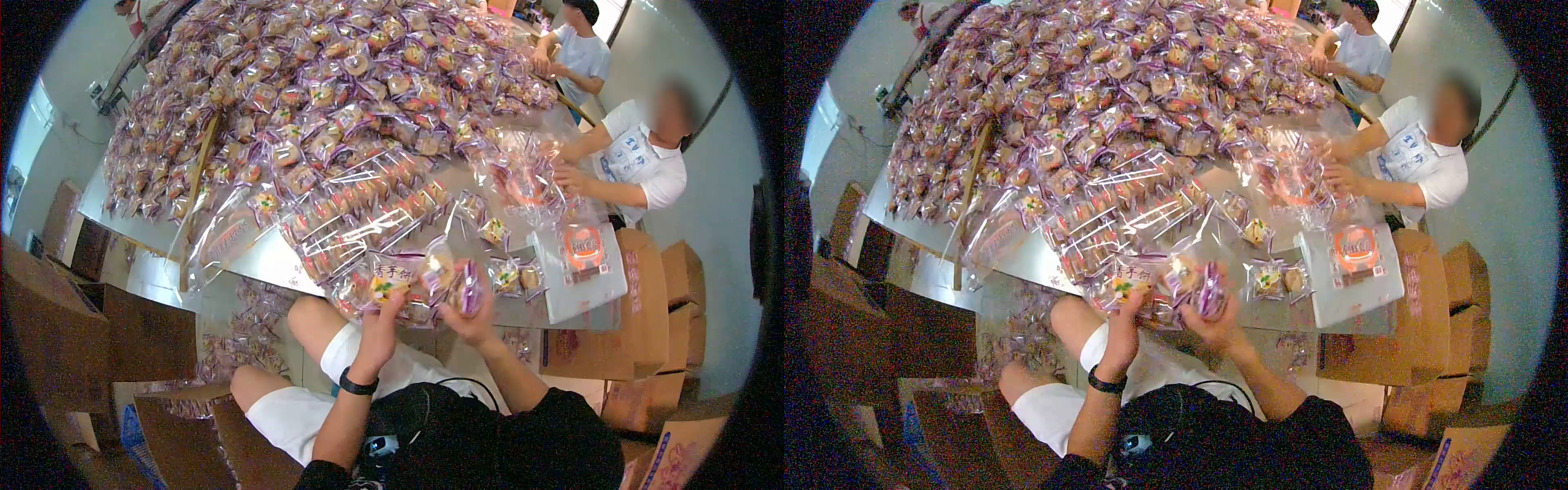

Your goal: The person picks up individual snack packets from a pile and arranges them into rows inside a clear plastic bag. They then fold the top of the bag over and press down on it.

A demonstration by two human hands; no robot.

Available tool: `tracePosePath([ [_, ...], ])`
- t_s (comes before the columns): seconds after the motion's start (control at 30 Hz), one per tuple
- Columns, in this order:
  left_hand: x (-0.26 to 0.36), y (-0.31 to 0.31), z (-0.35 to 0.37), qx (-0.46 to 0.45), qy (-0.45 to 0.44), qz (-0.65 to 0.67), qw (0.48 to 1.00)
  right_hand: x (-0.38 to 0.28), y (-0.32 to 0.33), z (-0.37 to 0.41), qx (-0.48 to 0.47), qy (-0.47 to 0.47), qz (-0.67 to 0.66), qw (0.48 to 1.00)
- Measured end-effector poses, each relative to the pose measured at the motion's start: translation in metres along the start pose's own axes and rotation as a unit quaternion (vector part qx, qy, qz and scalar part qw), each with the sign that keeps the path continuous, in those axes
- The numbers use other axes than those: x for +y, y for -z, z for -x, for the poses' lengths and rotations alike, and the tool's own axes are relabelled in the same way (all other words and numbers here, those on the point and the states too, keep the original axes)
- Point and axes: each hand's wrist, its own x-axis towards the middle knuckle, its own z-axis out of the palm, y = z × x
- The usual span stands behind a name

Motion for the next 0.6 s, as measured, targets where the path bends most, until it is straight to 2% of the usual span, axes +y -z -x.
tracePosePath([
  [0.03, 0.003, -0.001, 0.005, -0.006, -0.020, -0.035, 0.999, -0.002, 0.010, -0.001, -0.008, -0.016, 0.014, 1.000],
  [0.13, -0.020, 0.004, 0.017, 0.054, -0.027, 0.074, 0.995, 0.001, 0.036, -0.006, -0.022, -0.055, 0.022, 0.998],
  [0.2, -0.036, 0.026, 0.029, 0.023, -0.042, 0.195, 0.980, 0.000, 0.050, -0.006, -0.024, -0.065, 0.047, 0.996],
  [0.27, -0.024, 0.036, 0.042, 0.018, -0.095, 0.215, 0.972, -0.018, 0.058, -0.008, -0.036, -0.108, 0.045, 0.993],
  [0.3, -0.019, 0.041, 0.047, 0.052, -0.111, 0.209, 0.970, -0.019, 0.057, -0.007, -0.017, -0.091, 0.116, 0.989],
  [0.33, -0.018, 0.049, 0.051, 0.061, -0.118, 0.214, 0.968, -0.024, 0.059, -0.009, -0.063, -0.056, 0.207, 0.975],
  [0.4, -0.013, 0.056, 0.060, 0.122, -0.143, 0.219, 0.958, -0.041, 0.064, -0.016, -0.152, 0.015, 0.382, 0.912],
  [0.5, -0.018, 0.076, 0.058, 0.110, -0.203, 0.248, 0.941, -0.025, 0.062, -0.021, -0.197, 0.059, 0.414, 0.887],
  [0.6, -0.043, 0.097, 0.059, 0.186, -0.211, 0.286, 0.916, -0.009, 0.064, -0.034, -0.278, 0.128, 0.462, 0.832],
])
